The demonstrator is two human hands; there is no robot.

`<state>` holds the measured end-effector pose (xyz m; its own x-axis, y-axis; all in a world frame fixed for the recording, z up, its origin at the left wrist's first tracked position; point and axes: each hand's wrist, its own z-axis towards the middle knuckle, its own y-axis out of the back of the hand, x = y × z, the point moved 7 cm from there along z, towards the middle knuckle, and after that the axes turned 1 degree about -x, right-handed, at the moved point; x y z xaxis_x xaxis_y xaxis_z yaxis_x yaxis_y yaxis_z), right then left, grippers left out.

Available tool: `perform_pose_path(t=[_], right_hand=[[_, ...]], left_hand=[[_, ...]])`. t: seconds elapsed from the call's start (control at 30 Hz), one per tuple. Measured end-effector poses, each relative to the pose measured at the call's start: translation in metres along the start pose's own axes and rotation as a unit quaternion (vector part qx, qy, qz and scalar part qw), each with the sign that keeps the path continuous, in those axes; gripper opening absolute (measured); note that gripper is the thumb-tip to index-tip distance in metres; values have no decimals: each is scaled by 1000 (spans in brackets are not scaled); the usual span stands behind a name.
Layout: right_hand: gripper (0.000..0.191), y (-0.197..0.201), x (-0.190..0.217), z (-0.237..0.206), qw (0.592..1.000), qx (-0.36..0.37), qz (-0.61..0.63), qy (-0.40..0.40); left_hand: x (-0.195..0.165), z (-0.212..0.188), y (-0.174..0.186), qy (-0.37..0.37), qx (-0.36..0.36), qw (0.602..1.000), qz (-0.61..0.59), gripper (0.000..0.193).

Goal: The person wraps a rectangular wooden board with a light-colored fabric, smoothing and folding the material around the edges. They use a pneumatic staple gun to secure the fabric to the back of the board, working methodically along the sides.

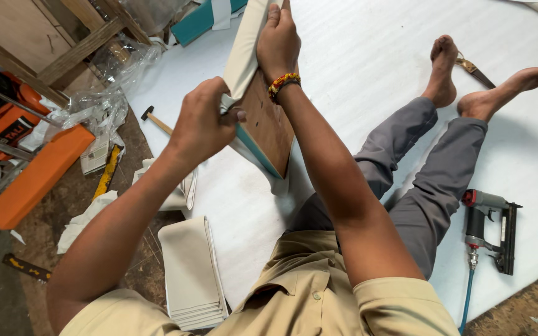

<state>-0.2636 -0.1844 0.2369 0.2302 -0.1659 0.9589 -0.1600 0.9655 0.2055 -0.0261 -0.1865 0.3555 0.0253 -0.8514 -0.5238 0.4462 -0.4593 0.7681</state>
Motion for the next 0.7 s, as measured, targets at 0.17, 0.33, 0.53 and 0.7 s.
perform_pose_path(t=[0.17,0.33,0.53,0.7], right_hand=[[48,8,0,-1,989,-67,35,124],[46,8,-21,11,997,-28,37,59],[47,49,-32,12,996,-20,72,46],[45,127,-38,19,990,-1,96,99]], left_hand=[[-11,-11,-10,-84,-30,993,77,24],[-36,-29,-26,-163,-105,958,212,22],[-73,-37,-59,-254,-70,913,313,12],[-117,-56,-75,-346,-122,916,162,27]])
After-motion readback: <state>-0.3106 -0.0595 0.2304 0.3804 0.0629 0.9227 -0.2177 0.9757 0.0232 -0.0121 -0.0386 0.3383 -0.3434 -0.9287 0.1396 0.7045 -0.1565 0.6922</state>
